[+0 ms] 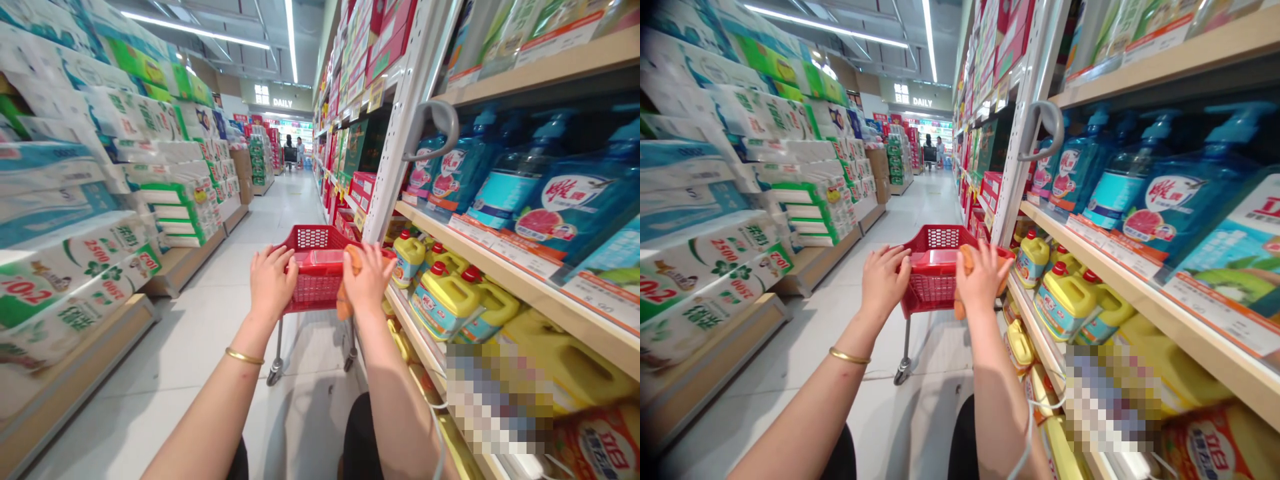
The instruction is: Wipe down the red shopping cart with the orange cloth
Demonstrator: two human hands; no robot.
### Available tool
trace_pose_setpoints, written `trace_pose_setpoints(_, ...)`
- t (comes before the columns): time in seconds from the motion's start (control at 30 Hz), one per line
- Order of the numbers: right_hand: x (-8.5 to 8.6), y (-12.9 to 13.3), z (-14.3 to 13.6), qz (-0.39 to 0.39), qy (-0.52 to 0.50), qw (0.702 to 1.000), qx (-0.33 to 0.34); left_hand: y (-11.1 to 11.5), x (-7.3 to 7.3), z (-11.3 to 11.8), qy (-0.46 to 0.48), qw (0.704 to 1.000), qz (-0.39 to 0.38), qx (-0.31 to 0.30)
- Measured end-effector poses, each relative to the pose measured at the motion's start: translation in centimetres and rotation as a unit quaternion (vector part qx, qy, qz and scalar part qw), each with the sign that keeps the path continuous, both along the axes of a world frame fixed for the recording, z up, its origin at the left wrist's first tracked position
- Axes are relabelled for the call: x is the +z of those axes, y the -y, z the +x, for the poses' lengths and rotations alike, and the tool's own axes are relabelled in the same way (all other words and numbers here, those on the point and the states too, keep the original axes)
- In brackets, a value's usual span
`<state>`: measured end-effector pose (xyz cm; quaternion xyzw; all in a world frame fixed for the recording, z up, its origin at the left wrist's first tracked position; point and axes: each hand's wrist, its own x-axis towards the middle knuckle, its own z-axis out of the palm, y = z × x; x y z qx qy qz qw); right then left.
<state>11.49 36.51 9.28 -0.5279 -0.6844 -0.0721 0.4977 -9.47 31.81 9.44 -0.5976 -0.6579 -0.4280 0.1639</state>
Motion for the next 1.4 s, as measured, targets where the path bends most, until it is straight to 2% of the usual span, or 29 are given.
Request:
trace_pose_setpoints(0.07,-0.5,-1.5,2.0,-0.026,-0.066,0.993,-0.094,0.2,0.1,0.2,0.002,1.0,0.0,-0.006)
trace_pose_setpoints(0.13,-0.8,-2.0,2.4,-0.034,-0.089,0.989,-0.116,0.3,0.2,0.4,0.006,1.0,0.004,-0.006)
trace_pose_setpoints(0.2,-0.7,-1.0,1.0,-0.02,-0.06,0.996,-0.066,0.2,0.2,0.4,0.01,1.0,0.008,-0.001)
trace_pose_setpoints(0.27,-0.3,0.8,-1.6,0.002,0.005,1.0,0.025,0.1,0.2,0.3,0.013,1.0,0.01,0.005)
trace_pose_setpoints(0.37,0.4,3.1,-4.7,0.024,0.114,0.979,0.169,-0.1,0.1,0.0,0.014,1.0,0.004,0.0)
trace_pose_setpoints(0.43,0.6,3.1,-4.7,0.028,0.13,0.972,0.193,-0.1,0.1,0.0,0.011,1.0,0.001,-0.003)
trace_pose_setpoints(0.47,0.5,2.6,-4.0,0.027,0.112,0.978,0.171,0.0,0.1,0.0,0.01,1.0,0.0,-0.003)
trace_pose_setpoints(0.53,0.2,1.0,-1.6,0.012,0.039,0.996,0.074,0.1,0.3,0.2,0.009,1.0,0.0,-0.003)
trace_pose_setpoints(0.63,-0.6,-1.5,1.8,-0.024,-0.073,0.994,-0.081,0.4,0.4,0.5,0.012,1.0,0.002,-0.009)
trace_pose_setpoints(0.7,-0.8,-1.9,2.2,-0.032,-0.095,0.989,-0.107,0.3,0.4,0.6,0.015,1.0,0.007,-0.007)
trace_pose_setpoints(0.77,-0.8,-0.8,0.6,-0.018,-0.063,0.996,-0.058,0.2,0.3,0.5,0.016,1.0,0.01,0.0)
trace_pose_setpoints(0.83,-0.4,0.9,-1.9,0.003,0.01,0.999,0.039,-0.1,0.2,0.3,0.013,1.0,0.007,0.007)
trace_pose_setpoints(0.9,0.1,2.4,-3.9,0.021,0.089,0.985,0.145,-0.2,0.1,0.0,0.005,1.0,0.005,0.011)
trace_pose_setpoints(0.97,0.5,2.9,-4.4,0.028,0.12,0.974,0.192,-0.2,0.0,-0.1,0.0,1.0,0.006,0.01)
trace_pose_setpoints(1.03,0.5,2.1,-3.0,0.021,0.083,0.985,0.15,-0.1,0.0,-0.1,-0.001,1.0,0.008,0.007)
trace_pose_setpoints(1.1,0.2,0.4,-0.5,0.001,0.009,0.999,0.049,0.0,0.1,0.0,0.0,1.0,0.007,0.0)
trace_pose_setpoints(1.17,-0.2,-1.0,1.7,-0.022,-0.054,0.997,-0.051,0.1,0.1,0.2,0.002,1.0,0.007,-0.008)
trace_pose_setpoints(1.23,-0.5,-1.4,2.3,-0.034,-0.074,0.992,-0.094,0.1,0.2,0.3,0.006,1.0,0.013,-0.011)
trace_pose_setpoints(1.3,-0.4,-0.5,0.9,-0.028,-0.042,0.997,-0.056,0.0,0.1,0.3,0.011,1.0,0.021,-0.009)
trace_pose_setpoints(1.4,0.0,2.1,-2.9,0.004,0.07,0.992,0.101,-0.2,0.0,0.2,0.012,1.0,0.017,-0.003)
